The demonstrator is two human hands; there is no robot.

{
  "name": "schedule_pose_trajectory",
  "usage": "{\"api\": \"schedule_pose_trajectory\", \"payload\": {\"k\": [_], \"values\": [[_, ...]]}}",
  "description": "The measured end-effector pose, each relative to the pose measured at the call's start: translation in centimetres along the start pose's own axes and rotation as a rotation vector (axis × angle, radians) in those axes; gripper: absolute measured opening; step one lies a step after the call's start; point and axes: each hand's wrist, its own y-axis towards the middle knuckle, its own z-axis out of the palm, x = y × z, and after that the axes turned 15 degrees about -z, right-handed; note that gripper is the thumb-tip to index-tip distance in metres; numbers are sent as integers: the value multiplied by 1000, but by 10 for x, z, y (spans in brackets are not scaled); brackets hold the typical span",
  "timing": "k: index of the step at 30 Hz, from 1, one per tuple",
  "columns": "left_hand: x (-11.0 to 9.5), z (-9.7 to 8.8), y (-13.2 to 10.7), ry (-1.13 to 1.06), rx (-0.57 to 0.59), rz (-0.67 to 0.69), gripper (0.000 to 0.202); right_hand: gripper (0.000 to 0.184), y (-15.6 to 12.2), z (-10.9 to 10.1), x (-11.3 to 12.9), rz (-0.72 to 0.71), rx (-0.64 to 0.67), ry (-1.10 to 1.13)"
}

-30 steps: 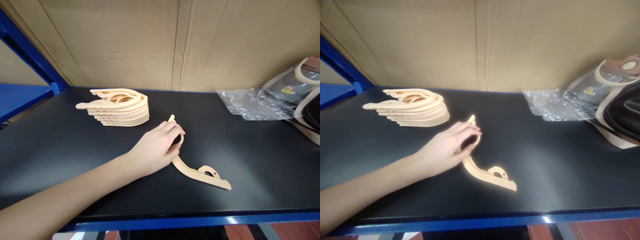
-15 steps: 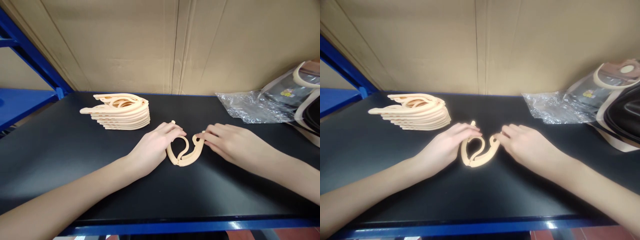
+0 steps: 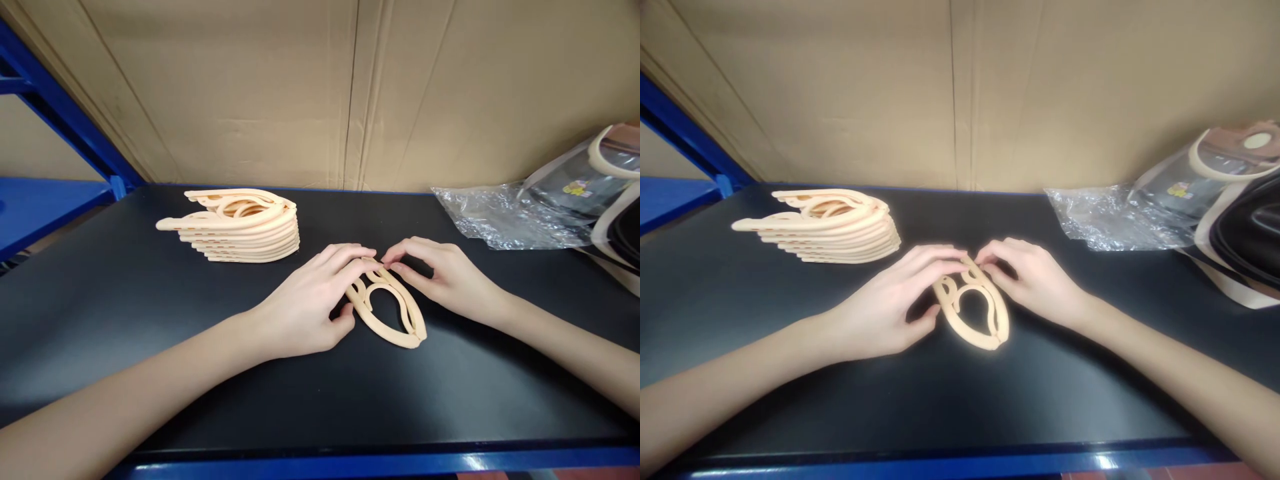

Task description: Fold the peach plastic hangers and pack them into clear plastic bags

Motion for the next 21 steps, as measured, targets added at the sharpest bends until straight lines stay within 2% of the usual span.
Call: {"api": "schedule_pose_trajectory", "payload": {"k": [7,11,16,21], "values": [[3,0,-2,4,128,-54,70,16,1,-1,2,18,85,308],[5,2,-1,-20,179,-93,84,17,0,0,2,22,5,244],[5,1,1,-28,187,-95,75,15,-1,0,-1,51,-103,211],[4,-1,2,-31,179,-118,75,14,-1,-1,0,45,-124,193]]}}
